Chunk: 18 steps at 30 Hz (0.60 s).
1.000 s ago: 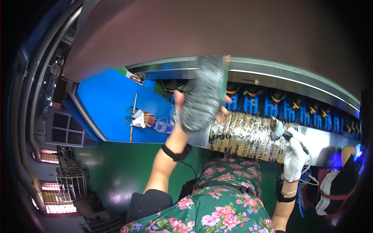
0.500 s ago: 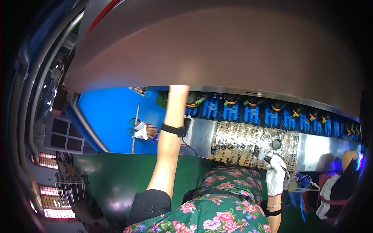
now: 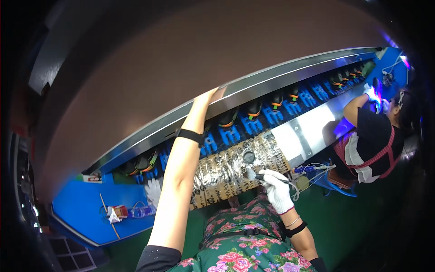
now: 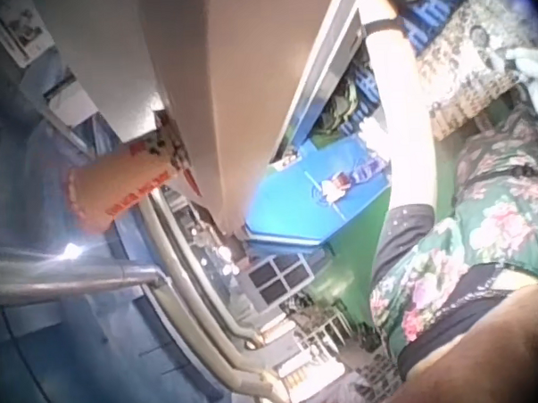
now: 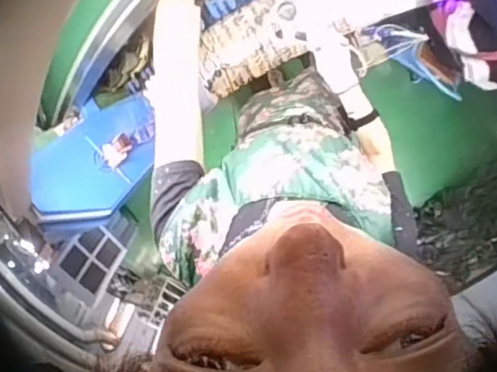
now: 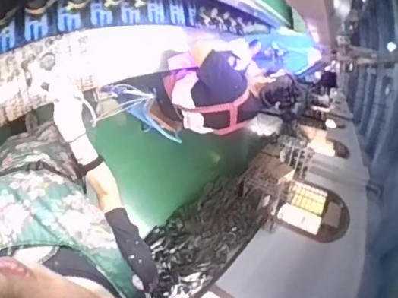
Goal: Apply adhesive to the surface of shoe outsoles using a brush.
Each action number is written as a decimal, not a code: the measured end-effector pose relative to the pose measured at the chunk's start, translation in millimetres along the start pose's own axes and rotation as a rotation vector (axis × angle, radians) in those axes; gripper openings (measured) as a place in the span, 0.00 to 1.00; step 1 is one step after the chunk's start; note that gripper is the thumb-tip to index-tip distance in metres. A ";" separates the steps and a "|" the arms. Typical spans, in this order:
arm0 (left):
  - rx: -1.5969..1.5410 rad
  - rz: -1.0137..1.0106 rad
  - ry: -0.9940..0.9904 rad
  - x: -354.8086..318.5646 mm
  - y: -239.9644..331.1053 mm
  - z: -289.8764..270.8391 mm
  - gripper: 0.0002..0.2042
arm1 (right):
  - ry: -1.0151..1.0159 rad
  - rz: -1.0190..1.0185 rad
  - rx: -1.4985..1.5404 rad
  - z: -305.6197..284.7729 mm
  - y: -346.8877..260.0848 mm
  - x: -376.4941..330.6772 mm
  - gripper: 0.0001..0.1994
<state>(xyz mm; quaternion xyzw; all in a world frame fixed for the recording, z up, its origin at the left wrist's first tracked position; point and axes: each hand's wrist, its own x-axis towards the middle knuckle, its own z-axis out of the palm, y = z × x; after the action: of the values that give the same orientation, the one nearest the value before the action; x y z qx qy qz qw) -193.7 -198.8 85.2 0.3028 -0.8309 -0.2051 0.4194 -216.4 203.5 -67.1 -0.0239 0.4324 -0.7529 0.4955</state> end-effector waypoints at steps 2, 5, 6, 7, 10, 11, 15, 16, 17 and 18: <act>0.013 -0.103 -0.017 2.1 -17.0 -2.5 0.20 | 0.026 0.055 -0.002 -3.6 -3.5 -0.7 0.10; -0.160 -0.029 0.051 -42.7 -84.2 -41.8 0.24 | -0.027 0.107 -0.028 -11.6 -5.2 2.0 0.11; -0.247 0.090 0.022 -65.9 -49.4 -46.8 0.24 | 0.024 0.093 0.010 -16.9 -9.9 4.4 0.11; -0.766 -0.369 0.033 -84.7 22.7 -64.6 0.26 | 0.057 0.073 0.028 -19.9 -13.6 6.0 0.11; -0.295 -0.077 0.233 -204.3 8.8 -146.5 0.06 | -0.013 0.132 0.057 -8.1 -22.2 2.6 0.10; -0.522 -0.276 0.374 -229.4 28.4 -153.3 0.07 | -0.031 0.152 0.077 -4.1 -23.8 1.8 0.10; -0.484 -0.371 0.327 -264.0 61.8 -129.4 0.45 | -0.077 0.215 0.221 4.2 -21.5 4.2 0.11; -0.660 -0.447 0.336 -267.2 51.9 -116.0 0.46 | -0.080 0.232 0.273 12.9 -26.7 2.0 0.11; -0.752 -0.587 0.382 -256.7 54.7 -100.7 0.42 | -0.134 0.197 0.256 15.7 -30.1 3.5 0.12; -0.892 -0.756 0.319 -252.8 35.1 -90.9 0.32 | -0.211 0.151 0.264 18.3 -32.1 5.1 0.12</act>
<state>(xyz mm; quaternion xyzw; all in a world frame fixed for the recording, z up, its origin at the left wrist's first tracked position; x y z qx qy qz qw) -13.1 -10.3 12.6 0.3991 -0.4262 -0.6206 0.5234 -233.8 192.4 -36.0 -0.0053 0.2760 -0.7571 0.5921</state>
